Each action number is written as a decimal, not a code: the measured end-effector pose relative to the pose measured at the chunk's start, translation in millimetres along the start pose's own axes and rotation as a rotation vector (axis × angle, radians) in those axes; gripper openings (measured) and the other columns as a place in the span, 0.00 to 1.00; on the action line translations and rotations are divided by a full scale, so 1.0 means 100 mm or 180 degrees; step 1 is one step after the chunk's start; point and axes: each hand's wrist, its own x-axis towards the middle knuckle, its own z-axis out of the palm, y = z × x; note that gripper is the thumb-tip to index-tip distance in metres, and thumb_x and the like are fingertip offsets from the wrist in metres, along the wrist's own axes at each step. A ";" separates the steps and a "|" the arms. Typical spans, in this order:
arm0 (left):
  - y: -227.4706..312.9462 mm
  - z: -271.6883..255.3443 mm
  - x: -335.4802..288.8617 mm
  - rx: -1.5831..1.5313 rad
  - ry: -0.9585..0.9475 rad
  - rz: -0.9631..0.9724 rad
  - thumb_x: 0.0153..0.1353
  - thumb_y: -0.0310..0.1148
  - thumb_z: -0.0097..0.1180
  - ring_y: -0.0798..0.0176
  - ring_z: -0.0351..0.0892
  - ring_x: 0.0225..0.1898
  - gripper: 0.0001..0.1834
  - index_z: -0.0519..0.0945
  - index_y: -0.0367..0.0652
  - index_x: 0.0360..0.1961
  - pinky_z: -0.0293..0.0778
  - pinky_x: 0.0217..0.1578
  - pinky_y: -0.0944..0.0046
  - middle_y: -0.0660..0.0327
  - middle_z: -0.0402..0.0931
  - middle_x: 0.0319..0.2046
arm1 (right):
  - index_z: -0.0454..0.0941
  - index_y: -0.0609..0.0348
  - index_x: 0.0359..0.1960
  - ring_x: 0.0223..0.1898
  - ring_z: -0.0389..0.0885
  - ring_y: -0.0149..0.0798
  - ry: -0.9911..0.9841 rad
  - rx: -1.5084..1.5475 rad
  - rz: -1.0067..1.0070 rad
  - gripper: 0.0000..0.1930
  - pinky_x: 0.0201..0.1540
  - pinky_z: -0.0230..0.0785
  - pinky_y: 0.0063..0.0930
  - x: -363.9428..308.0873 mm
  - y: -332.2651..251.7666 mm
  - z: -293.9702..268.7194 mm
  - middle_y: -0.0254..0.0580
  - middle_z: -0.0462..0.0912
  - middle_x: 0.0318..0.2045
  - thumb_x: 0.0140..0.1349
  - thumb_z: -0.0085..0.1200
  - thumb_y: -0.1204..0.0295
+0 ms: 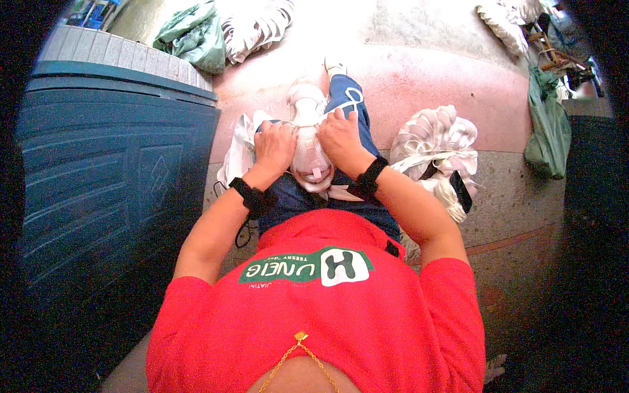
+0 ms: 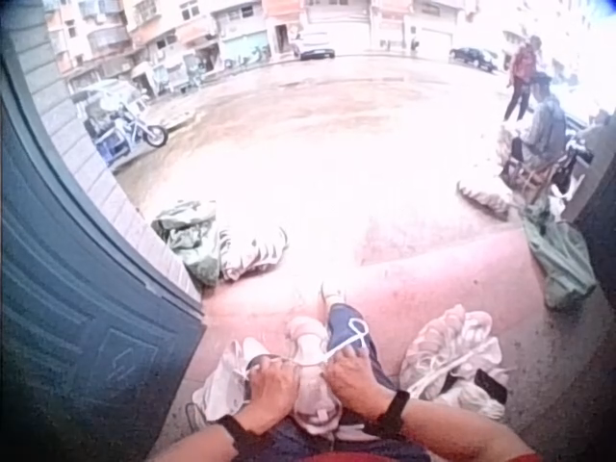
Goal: The recorder is lacing and tying long white shoelaces on footwear in a workshop area.
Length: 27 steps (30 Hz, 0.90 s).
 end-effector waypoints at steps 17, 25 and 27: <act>-0.32 0.20 0.10 -0.1208 -0.0555 0.0665 0.54 0.31 0.40 0.46 0.70 0.33 0.11 0.74 0.37 0.28 0.67 0.35 0.52 0.48 0.73 0.26 | 0.74 0.60 0.31 0.39 0.69 0.47 -0.0244 0.1102 -0.0270 0.09 0.41 0.62 0.39 0.00 0.17 0.17 0.46 0.74 0.32 0.48 0.44 0.75; -0.22 0.18 0.06 -0.1296 -0.0153 0.0502 0.53 0.29 0.43 0.46 0.70 0.32 0.09 0.74 0.37 0.28 0.67 0.35 0.53 0.49 0.73 0.26 | 0.72 0.60 0.30 0.38 0.71 0.43 0.0100 0.1105 -0.0619 0.08 0.38 0.63 0.32 -0.02 0.14 0.18 0.42 0.74 0.30 0.47 0.45 0.75; -0.21 0.18 0.05 -0.1085 -0.0313 0.0361 0.51 0.28 0.42 0.47 0.71 0.36 0.09 0.75 0.39 0.28 0.69 0.37 0.54 0.51 0.75 0.30 | 0.72 0.60 0.31 0.38 0.71 0.41 -0.0010 0.0720 -0.0788 0.08 0.37 0.63 0.32 -0.01 0.10 0.10 0.42 0.75 0.29 0.47 0.45 0.74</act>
